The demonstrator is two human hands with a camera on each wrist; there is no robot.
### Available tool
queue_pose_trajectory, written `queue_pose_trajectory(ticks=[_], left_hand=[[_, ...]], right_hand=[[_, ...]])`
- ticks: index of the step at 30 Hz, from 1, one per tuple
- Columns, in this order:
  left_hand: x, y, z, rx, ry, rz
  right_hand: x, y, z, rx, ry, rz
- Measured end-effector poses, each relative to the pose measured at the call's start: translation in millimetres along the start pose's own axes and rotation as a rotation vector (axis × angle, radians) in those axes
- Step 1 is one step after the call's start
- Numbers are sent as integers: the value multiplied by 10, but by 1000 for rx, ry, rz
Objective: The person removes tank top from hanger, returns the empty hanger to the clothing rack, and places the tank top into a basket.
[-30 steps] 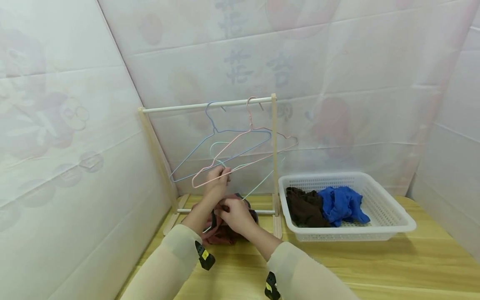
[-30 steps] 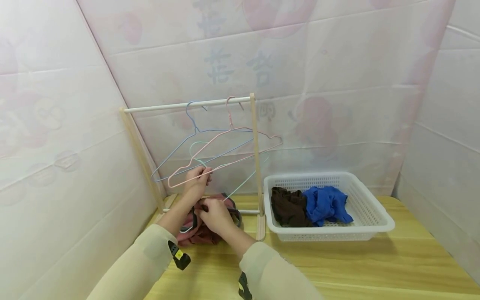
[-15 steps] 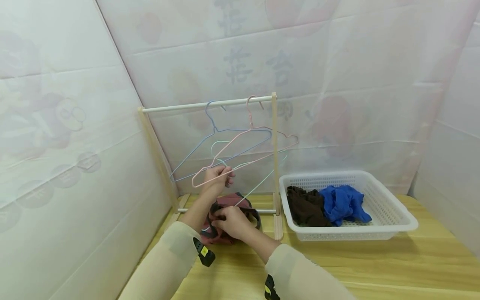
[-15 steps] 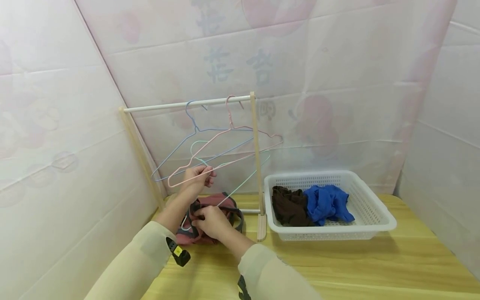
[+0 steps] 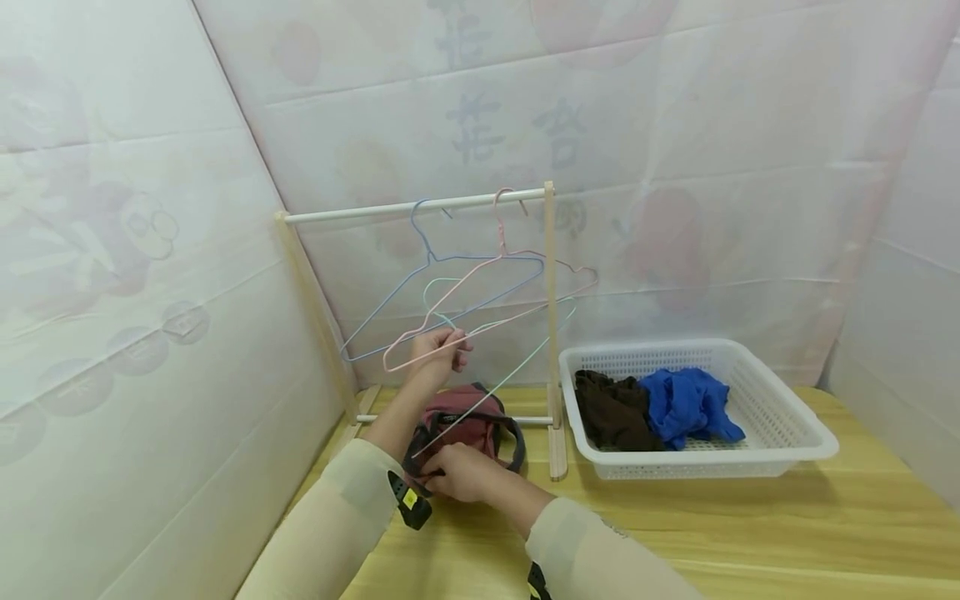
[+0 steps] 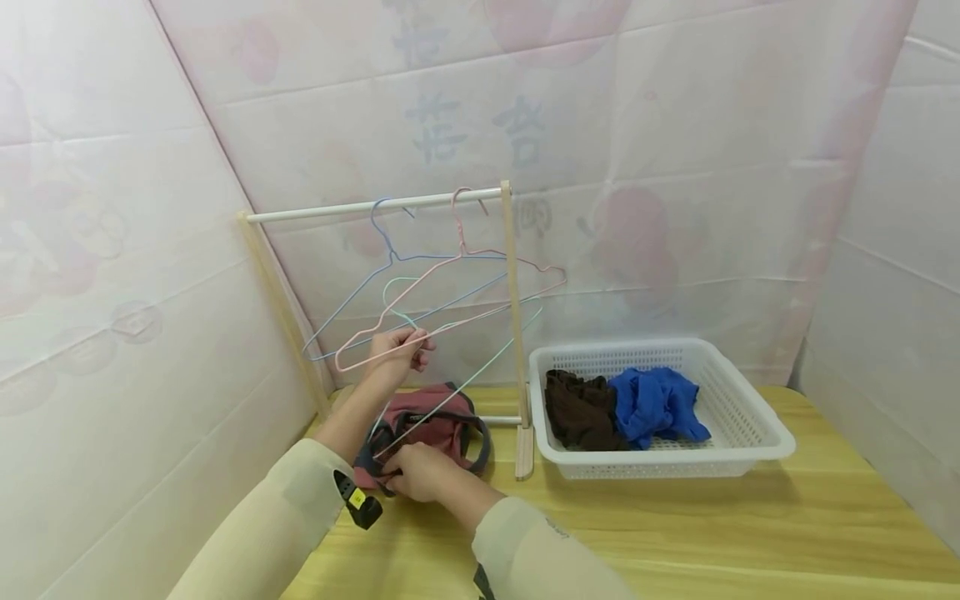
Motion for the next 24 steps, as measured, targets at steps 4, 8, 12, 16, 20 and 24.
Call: queue_pose_trajectory(ticks=[4,8,12,16,20,24], left_hand=[[-42,-23,13,-15,-9,-17],[-75,-46,28,-30,-13,-25],[-68,-68,27,-26,3,-14],[-74,-77,40,-35,3,-19],[-92,-79,61,-45,-10,-35],[-82,-84,64,-32,-16,-40]], right_hand=[[49,39,-126,45,19,18],[52,87,-256,100,20,13],[79,126,-309,106,34,25],[126,146,-319,100,50,44],[176,145,-295,100,85,72],[234,136,-223,90,130,109]])
Point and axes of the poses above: each hand's wrist, its own y-axis away from the middle knuckle, its own x-axis out of the palm, z = x × y, the point moved 7 cm from there along -y, towards the middle knuckle, and after that the axes turned 14 degrees about -y, right-handed, at the moved point
